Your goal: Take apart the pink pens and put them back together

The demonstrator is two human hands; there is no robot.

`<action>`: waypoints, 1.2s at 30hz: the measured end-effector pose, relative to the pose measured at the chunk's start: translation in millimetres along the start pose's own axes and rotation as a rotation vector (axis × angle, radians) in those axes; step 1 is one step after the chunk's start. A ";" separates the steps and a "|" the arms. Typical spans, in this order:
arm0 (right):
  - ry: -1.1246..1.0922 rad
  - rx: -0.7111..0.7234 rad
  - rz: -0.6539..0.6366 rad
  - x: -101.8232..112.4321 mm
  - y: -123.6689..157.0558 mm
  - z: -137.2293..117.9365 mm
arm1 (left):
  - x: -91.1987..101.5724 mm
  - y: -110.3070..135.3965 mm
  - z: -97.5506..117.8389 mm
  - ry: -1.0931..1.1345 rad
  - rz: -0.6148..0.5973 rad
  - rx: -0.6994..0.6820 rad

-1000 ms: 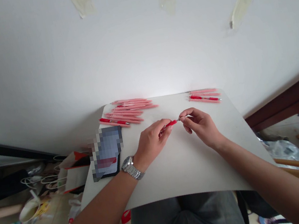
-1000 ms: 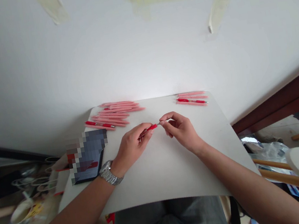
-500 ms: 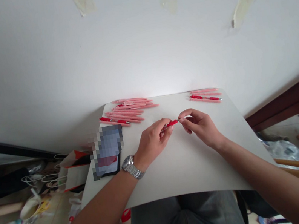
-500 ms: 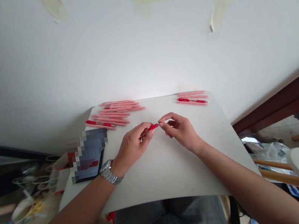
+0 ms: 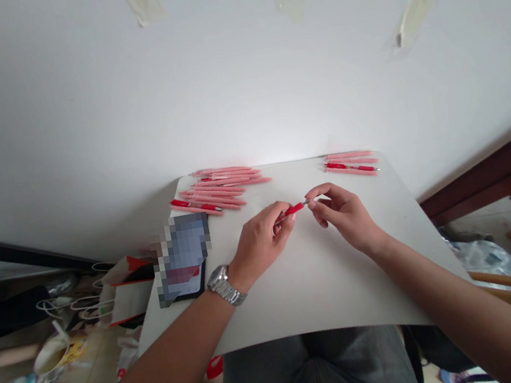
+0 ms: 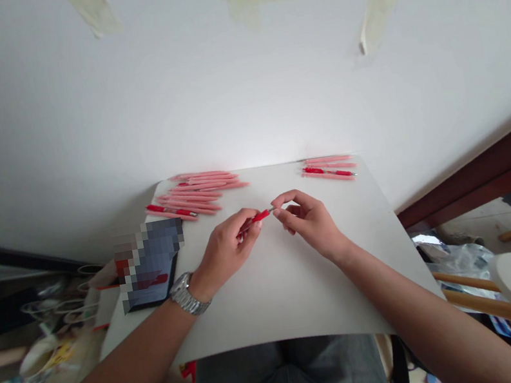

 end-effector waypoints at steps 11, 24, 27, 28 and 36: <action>0.103 -0.028 -0.002 3.9 -0.6 10.7 | 21.4 -4.4 -5.7 0.022 0.129 0.010; 0.548 0.247 -0.178 -20.9 -3.8 12.5 | 38.0 -9.3 -28.1 0.082 0.324 0.044; 0.587 0.253 -0.227 -27.6 -3.8 11.8 | 36.2 -9.4 -28.3 0.087 0.331 0.045; 0.602 0.250 -0.240 -29.5 -4.2 11.8 | 35.4 -9.6 -27.7 0.086 0.328 0.046; 0.749 0.221 -0.316 -42.8 -18.8 20.1 | 34.7 -9.8 -24.6 0.091 0.329 0.048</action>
Point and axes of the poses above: each hand's wrist, its own y-axis away from the middle knuckle, its own x-axis out of the back of the hand, z = x × y, the point moved 9 cm from there along -y, towards the middle knuckle, and after that the axes turned 9 degrees about x, right-handed, at the moved point
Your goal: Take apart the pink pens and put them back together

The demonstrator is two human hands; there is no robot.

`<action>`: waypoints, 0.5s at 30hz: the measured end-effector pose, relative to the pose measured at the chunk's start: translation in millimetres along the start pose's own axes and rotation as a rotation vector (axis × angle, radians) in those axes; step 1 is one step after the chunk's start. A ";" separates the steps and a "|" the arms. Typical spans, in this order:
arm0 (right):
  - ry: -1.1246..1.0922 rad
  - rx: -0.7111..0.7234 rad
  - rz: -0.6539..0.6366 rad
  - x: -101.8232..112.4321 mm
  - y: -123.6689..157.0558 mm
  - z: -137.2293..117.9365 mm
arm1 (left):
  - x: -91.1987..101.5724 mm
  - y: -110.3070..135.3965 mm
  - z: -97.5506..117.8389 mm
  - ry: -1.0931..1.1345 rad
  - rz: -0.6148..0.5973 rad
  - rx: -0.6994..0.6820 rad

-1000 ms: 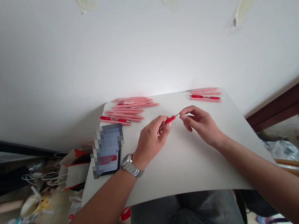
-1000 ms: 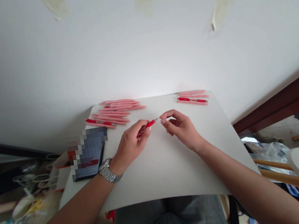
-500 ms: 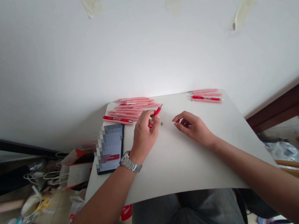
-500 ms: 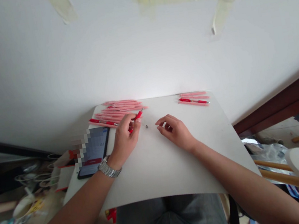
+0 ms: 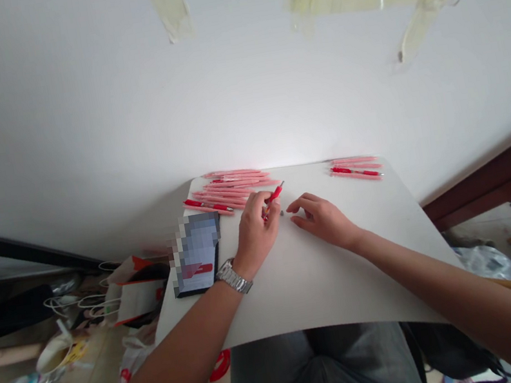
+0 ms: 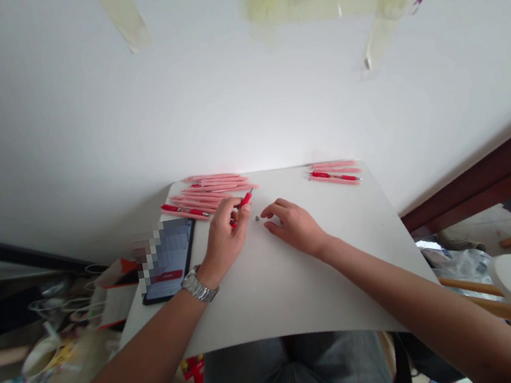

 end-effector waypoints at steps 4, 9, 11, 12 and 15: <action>0.039 -0.013 -0.014 -4.6 -12.0 0.0 | -0.8 -0.1 -2.4 0.019 -0.004 0.010; 0.070 -0.001 -0.045 -11.5 -21.4 -3.5 | -1.7 -0.2 -0.9 0.007 -0.006 -0.019; 0.069 0.009 -0.045 -13.1 -23.2 -3.8 | -1.7 -0.2 -0.9 0.003 -0.004 -0.023; 0.068 0.014 -0.044 -13.7 -23.8 -3.7 | -1.7 -0.1 -1.3 0.003 -0.004 -0.021; 0.055 0.020 -0.036 -14.0 -24.1 -2.5 | -2.5 0.1 -2.6 0.006 -0.008 -0.009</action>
Point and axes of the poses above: each hand's wrist, its own y-axis away from the middle knuckle, its own x-axis out of the back of the hand, z = x × y, the point moved 9 cm from there along -y, towards the middle knuckle, and after that the axes turned 9 degrees about x, right-handed, at the moved point
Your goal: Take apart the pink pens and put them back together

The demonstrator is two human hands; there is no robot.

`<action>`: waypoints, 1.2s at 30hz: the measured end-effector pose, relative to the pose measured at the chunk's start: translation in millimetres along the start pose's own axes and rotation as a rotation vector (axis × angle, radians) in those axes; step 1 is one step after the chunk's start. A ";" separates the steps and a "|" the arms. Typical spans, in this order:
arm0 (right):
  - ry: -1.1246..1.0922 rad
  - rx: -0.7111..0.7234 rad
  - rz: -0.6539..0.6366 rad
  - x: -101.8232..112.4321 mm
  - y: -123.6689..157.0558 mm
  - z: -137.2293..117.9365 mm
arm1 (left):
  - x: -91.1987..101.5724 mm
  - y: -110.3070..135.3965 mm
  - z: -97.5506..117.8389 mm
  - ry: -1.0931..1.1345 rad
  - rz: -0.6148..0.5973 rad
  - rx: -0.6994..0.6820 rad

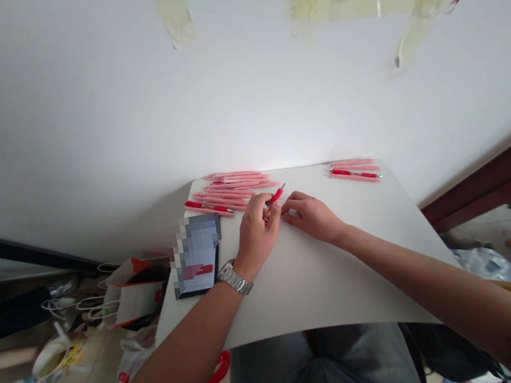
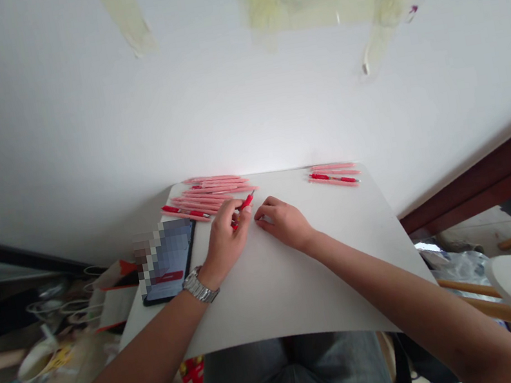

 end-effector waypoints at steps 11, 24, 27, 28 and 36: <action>-0.298 -0.111 0.118 23.0 21.2 15.4 | -7.6 3.8 -0.1 -0.006 -0.075 0.019; -0.751 -0.340 0.337 46.0 45.7 43.0 | -14.9 9.4 8.3 -0.015 -0.171 -0.010; -0.810 -0.346 0.363 43.5 47.7 44.6 | -16.4 9.9 8.2 -0.011 -0.185 -0.002; -0.831 -0.342 0.374 42.9 48.3 44.8 | -16.9 10.1 8.3 -0.010 -0.190 0.000; -0.902 -0.294 0.399 43.6 51.0 32.5 | -21.7 12.8 8.9 -0.012 -0.237 -0.007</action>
Point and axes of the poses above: each hand's wrist, its own y-axis away from the middle knuckle, its own x-axis out of the back of the hand, z = x × y, the point moved 9 cm from there along -y, towards the middle knuckle, and after that the axes turned 9 degrees about x, right-handed, at the moved point
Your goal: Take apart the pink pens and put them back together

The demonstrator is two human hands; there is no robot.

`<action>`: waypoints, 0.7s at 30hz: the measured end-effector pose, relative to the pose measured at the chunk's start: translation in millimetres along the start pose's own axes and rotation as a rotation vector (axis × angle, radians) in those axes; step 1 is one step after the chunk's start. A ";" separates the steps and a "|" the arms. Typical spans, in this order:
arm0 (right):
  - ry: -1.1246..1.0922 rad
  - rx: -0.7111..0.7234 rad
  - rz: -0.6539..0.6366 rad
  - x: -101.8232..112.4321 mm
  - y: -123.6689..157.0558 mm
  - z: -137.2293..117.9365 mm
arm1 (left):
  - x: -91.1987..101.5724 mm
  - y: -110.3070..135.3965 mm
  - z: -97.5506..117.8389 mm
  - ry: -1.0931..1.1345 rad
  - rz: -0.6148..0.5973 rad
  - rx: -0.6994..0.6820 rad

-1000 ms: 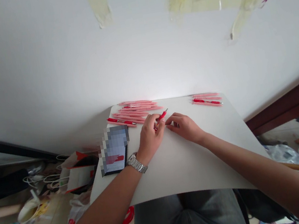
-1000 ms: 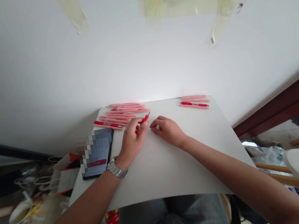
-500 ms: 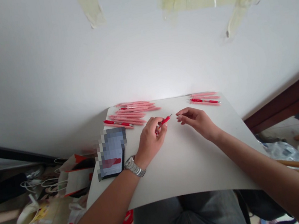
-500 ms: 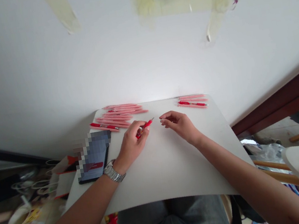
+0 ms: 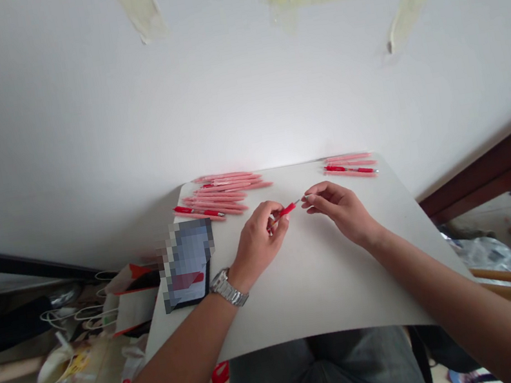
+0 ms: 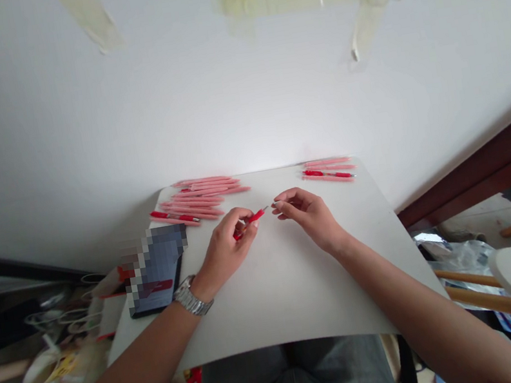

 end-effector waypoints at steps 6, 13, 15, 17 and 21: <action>0.017 0.036 -0.039 -7.6 5.3 -12.3 | -1.2 0.9 2.2 -0.023 -0.018 -0.017; 0.058 0.049 -0.073 -9.7 7.0 -13.4 | -2.5 1.8 5.0 -0.021 -0.029 -0.027; 0.063 0.048 -0.078 -10.4 7.3 -13.5 | -2.8 2.1 5.7 -0.015 -0.031 -0.031; 0.067 0.047 -0.080 -10.9 7.4 -13.6 | -3.0 2.2 6.1 -0.009 -0.034 -0.032; 0.076 0.048 -0.092 -11.5 7.7 -13.7 | -4.5 2.1 6.7 -0.011 -0.052 -0.033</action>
Point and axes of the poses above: each hand's wrist, its own y-axis away from the middle knuckle, its own x-axis out of the back of the hand, z = x × y, the point moved 9 cm from there along -y, towards the middle knuckle, and after that the axes turned 9 degrees about x, right-handed, at the moved point
